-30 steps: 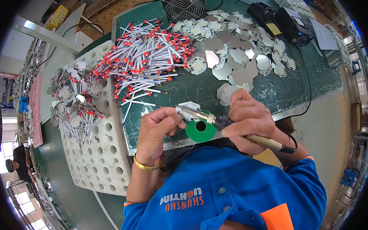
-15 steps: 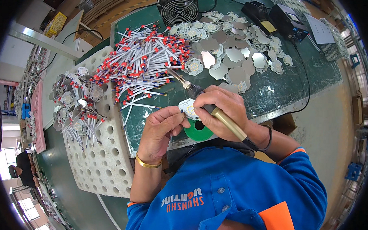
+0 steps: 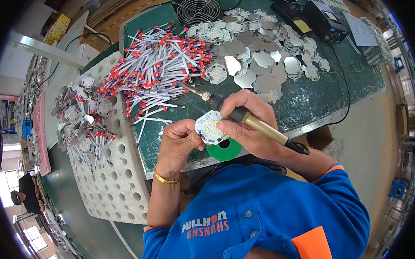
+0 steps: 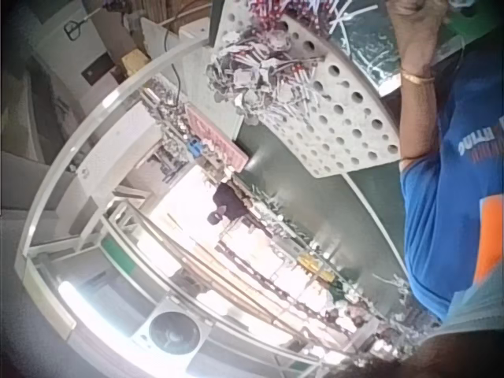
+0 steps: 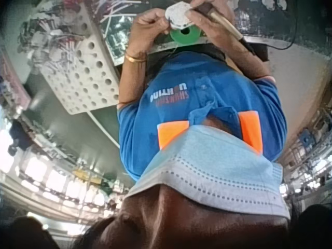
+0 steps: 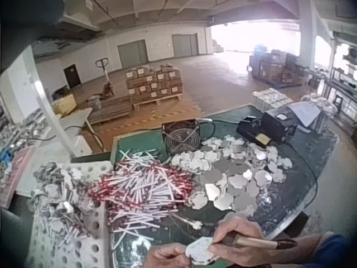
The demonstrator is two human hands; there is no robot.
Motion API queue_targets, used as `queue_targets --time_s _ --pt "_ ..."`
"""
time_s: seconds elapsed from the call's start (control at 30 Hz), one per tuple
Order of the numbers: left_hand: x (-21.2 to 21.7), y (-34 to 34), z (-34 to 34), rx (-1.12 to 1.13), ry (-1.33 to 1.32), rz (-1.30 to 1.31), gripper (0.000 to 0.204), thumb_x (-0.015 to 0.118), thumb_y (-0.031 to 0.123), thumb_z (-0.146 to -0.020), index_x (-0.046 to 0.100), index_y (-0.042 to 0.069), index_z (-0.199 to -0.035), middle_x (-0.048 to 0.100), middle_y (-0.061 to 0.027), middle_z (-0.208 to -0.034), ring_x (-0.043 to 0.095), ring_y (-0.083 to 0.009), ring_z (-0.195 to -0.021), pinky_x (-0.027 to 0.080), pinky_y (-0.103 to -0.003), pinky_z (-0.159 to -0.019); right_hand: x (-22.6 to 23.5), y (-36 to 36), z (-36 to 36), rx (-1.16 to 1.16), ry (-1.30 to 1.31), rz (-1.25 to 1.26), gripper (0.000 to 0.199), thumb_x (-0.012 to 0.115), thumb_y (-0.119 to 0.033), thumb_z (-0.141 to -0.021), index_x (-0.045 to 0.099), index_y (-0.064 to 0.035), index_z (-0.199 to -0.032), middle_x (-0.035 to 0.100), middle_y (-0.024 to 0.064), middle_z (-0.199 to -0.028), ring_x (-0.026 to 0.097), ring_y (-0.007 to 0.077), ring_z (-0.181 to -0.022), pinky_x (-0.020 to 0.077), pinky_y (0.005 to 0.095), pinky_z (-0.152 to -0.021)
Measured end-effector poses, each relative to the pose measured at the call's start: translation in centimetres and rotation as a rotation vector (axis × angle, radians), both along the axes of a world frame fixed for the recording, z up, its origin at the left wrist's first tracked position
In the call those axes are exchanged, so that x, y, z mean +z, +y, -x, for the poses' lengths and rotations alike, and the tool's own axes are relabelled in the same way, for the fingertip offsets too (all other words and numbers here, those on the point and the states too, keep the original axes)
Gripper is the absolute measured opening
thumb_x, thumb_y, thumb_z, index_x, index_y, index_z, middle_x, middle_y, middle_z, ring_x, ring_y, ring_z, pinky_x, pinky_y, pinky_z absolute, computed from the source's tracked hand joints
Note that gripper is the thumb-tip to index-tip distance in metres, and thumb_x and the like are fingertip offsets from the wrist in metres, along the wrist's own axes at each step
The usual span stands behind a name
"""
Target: The person solders electrical wires onto circular LED circuit boards using a soldering iron.
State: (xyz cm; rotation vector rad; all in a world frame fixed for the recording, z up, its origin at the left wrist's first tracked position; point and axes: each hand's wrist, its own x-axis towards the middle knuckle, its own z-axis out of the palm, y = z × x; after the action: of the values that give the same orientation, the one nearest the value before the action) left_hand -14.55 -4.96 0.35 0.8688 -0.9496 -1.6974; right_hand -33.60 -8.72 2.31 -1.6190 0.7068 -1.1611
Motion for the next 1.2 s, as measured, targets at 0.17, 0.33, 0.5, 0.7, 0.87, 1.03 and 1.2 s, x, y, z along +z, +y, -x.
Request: queue_targets --time_s 0.17,0.33,0.5,0.7,0.87,1.03,1.2 --pt "0.2 -0.5 -0.1 -0.056 -0.003 0.068 0.018 0.067 0.019 -0.081 0.063 0.002 -0.085 0.062 -0.0009 -0.072 0.051 -0.0047 -0.061 0.042 -0.019 -0.055 -0.8 0.4 0.0 0.004 -0.026 -0.046 0.021 0.066 -0.006 -0.080 0.050 -0.0034 -0.093 0.051 0.0041 -0.086 0.050 0.0073 -0.076 0.0421 0.0220 -0.067" --pt "0.5 -0.7 -0.2 -0.127 0.028 0.023 0.018 0.070 0.018 -0.078 0.060 0.002 -0.078 0.060 0.0009 -0.070 0.049 -0.0032 -0.061 0.041 -0.018 -0.053 0.6 0.1 -0.2 0.045 0.032 0.032 0.020 0.065 -0.009 -0.082 0.048 -0.0043 -0.093 0.052 0.0031 -0.085 0.051 0.0064 -0.073 0.0433 0.0207 -0.063" --pt "0.0 -0.9 0.1 0.005 -0.077 0.125 0.017 0.070 0.015 -0.078 0.059 0.002 -0.074 0.058 0.0018 -0.067 0.048 -0.0027 -0.060 0.039 -0.018 -0.053 0.1 0.3 -0.9 0.128 -0.131 -0.245 0.019 0.063 -0.010 -0.084 0.047 -0.0056 -0.092 0.053 0.0027 -0.083 0.052 0.0059 -0.069 0.0433 0.0195 -0.059" --pt "-0.6 -0.7 0.0 0.148 -0.337 0.120 0.010 0.065 0.010 -0.080 0.062 0.001 -0.081 0.057 0.0021 -0.068 0.048 -0.0033 -0.062 0.039 -0.019 -0.055 0.9 -0.9 -0.4 -0.171 0.284 0.294 0.015 0.062 -0.007 -0.082 0.052 -0.0020 -0.091 0.056 0.0071 -0.079 0.058 0.0135 -0.064 0.0455 0.0259 -0.059" --pt "-1.4 0.1 -2.5 0.358 -0.545 0.104 0.012 0.068 0.004 -0.075 0.064 0.001 -0.085 0.057 0.0003 -0.071 0.048 -0.0046 -0.064 0.039 -0.019 -0.056 -1.3 -0.9 2.4 -0.197 0.239 0.164 0.013 0.060 -0.007 -0.083 0.052 -0.0014 -0.092 0.059 0.0077 -0.076 0.060 0.0170 -0.065 0.0470 0.0275 -0.059" --pt "-1.8 0.4 -5.4 0.521 -0.940 0.153 0.018 0.068 0.001 -0.073 0.063 0.001 -0.091 0.056 -0.0038 -0.077 0.052 -0.0098 -0.065 0.041 -0.023 -0.058 -3.3 -1.5 5.7 -0.223 0.561 0.543 0.024 0.064 -0.005 -0.077 0.051 -0.0031 -0.098 0.061 0.0094 -0.080 0.060 0.0253 -0.068 0.0474 0.0336 -0.063" --pt "-2.5 0.3 -5.6 0.457 -1.373 0.173 0.023 0.066 0.005 -0.071 0.063 0.003 -0.094 0.056 -0.0107 -0.076 0.056 -0.0223 -0.067 0.044 -0.033 -0.061 -3.1 -0.4 5.8 -0.185 0.734 0.581 0.035 0.069 -0.002 -0.068 0.052 -0.0051 -0.099 0.061 0.0108 -0.086 0.057 0.0305 -0.075 0.0458 0.0393 -0.069"
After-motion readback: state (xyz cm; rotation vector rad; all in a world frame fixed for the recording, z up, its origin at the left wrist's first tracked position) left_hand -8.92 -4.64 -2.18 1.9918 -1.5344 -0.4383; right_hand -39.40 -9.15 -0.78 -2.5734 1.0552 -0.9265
